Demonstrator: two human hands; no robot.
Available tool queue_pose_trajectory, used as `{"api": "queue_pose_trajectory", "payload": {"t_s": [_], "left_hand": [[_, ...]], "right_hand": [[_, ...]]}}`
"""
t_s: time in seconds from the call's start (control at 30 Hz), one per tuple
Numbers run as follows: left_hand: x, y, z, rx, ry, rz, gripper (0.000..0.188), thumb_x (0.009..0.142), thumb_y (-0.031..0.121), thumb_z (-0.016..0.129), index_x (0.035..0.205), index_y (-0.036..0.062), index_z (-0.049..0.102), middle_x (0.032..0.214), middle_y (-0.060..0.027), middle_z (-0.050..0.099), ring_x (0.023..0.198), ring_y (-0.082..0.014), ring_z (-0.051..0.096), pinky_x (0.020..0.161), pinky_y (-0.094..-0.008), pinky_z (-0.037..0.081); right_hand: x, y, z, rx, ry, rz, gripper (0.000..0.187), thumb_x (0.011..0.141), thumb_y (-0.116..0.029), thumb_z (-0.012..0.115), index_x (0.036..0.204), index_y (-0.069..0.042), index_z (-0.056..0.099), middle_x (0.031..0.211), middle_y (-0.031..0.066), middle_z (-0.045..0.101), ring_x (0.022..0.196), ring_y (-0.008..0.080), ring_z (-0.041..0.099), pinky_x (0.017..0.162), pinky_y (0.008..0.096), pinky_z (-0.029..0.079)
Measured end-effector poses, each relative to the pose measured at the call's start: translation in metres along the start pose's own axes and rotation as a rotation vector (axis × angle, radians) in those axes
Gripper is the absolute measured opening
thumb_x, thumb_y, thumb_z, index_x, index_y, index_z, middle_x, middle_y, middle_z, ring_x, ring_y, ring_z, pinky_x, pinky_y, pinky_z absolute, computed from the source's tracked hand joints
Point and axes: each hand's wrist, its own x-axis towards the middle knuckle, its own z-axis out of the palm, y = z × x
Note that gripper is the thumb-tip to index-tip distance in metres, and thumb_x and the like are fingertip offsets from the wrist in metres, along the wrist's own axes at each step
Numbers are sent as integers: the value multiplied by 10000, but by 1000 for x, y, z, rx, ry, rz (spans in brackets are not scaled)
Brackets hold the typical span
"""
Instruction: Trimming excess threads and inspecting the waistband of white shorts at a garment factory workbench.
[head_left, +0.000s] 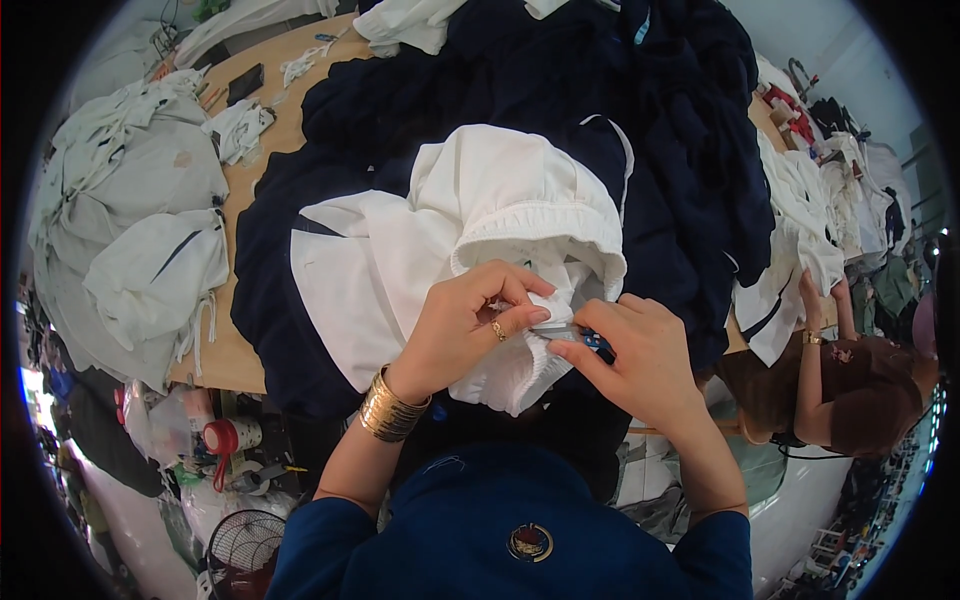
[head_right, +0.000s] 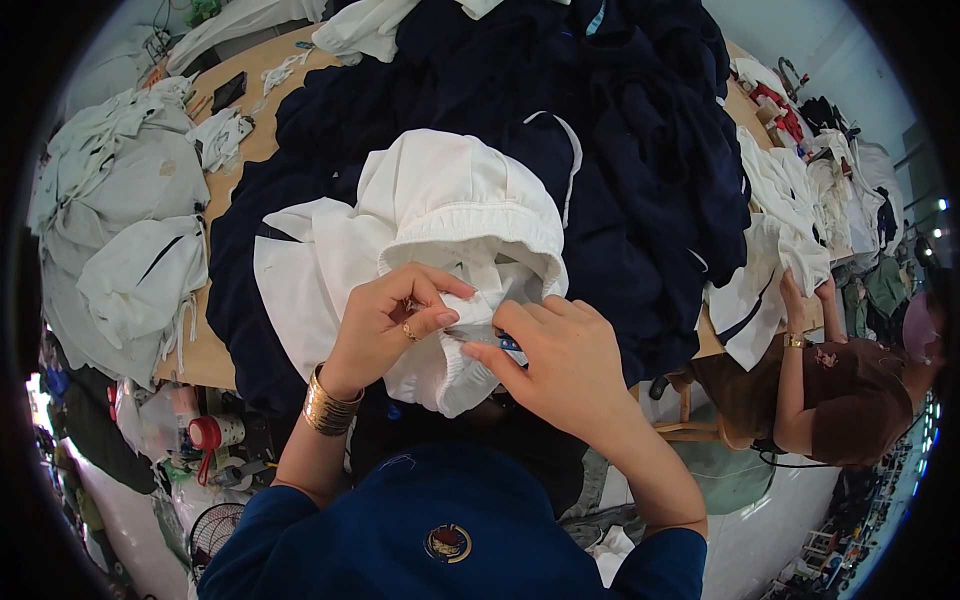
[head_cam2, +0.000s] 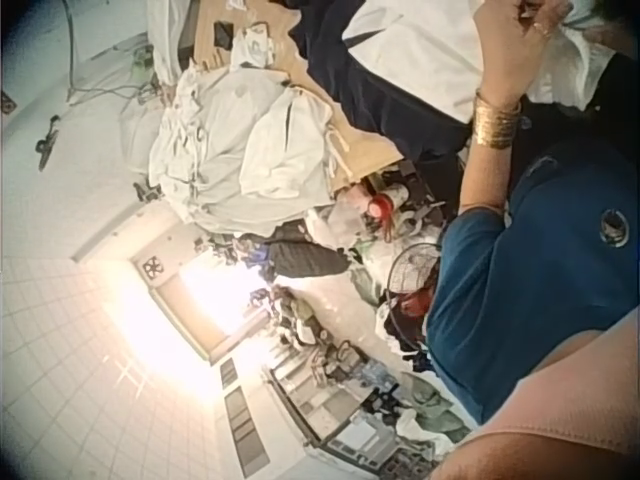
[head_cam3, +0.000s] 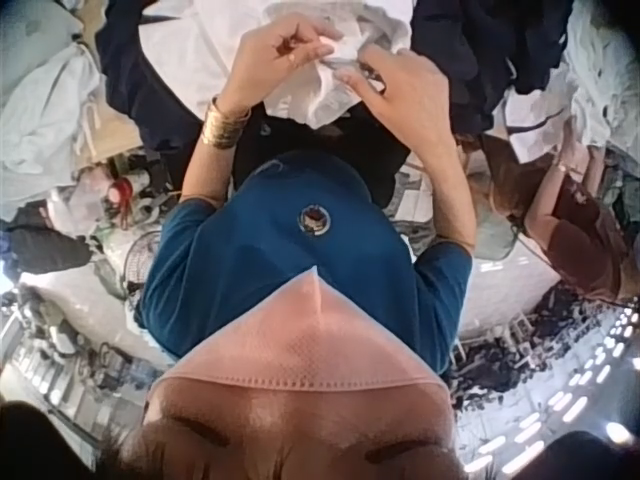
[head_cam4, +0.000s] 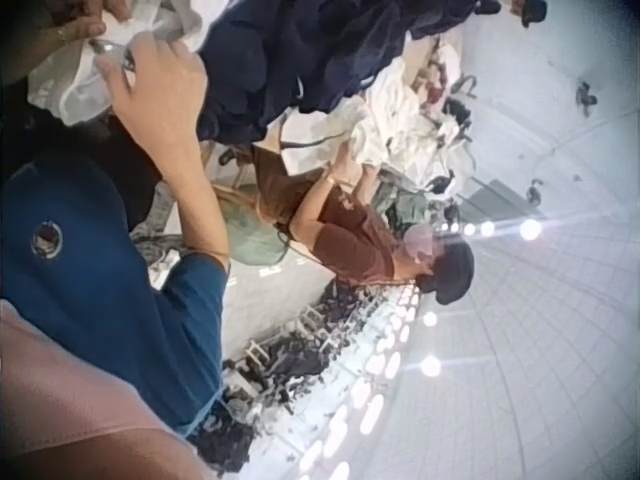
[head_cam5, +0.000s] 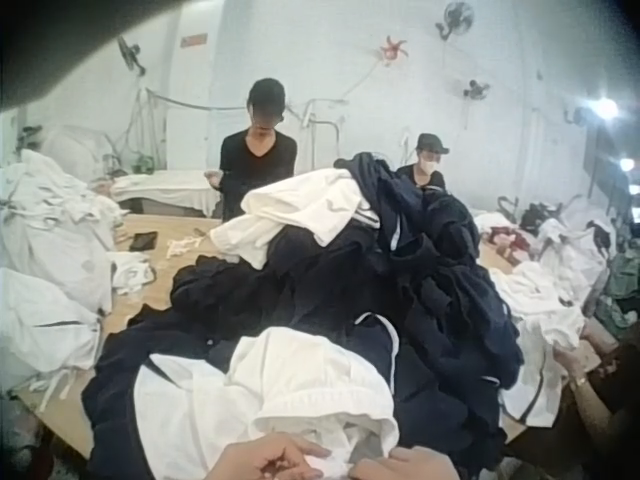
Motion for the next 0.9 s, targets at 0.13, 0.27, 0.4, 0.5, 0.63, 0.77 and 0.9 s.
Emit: {"api": "queue_pose_trajectory", "payload": {"t_s": [0.13,0.27,0.4,0.5,0.63,0.77,0.9], "left_hand": [[0,-1,0,-16,-3,5,152,818,126,674,782,28,563,991,-62,668,715,-87,596,645,-205,481],[1,1,0,0,-4,8,156,821,134,674,785,29,565,992,-63,669,708,-84,588,641,-203,476],[0,-3,-1,-72,10,-27,157,831,141,668,791,29,565,993,-75,669,712,-81,578,649,-203,465],[0,-5,-1,-123,17,-23,148,839,134,661,797,30,566,993,-80,669,729,-75,572,663,-209,460],[0,-2,1,-118,17,-47,139,841,125,656,799,29,564,990,-81,667,742,-71,568,673,-222,461],[-2,0,1,-179,50,-49,126,861,109,632,818,12,565,999,-94,657,754,-72,565,675,-216,467],[-4,5,8,-341,157,-130,103,894,97,590,872,-2,570,1056,-123,630,802,-91,579,710,-214,487]], "right_hand": [[0,1,0,-21,0,-9,286,745,-337,708,728,-81,583,574,49,510,536,199,490,527,309,371],[0,1,2,-32,-7,-12,284,739,-336,710,729,-81,585,575,49,513,537,199,490,530,307,373],[-1,1,1,-7,23,-3,283,740,-333,708,726,-80,582,576,50,512,536,201,487,529,305,371],[0,1,0,-19,7,19,279,741,-326,708,724,-79,579,577,48,511,536,203,485,529,305,372],[-1,1,-1,-15,18,23,281,739,-323,710,728,-77,574,586,48,512,536,203,483,532,302,375],[-2,1,1,78,58,110,315,736,-334,724,822,-66,583,651,47,538,546,178,487,550,279,396],[-5,3,7,324,137,214,383,742,-376,731,936,-81,583,719,45,604,599,158,564,561,288,453]]}}
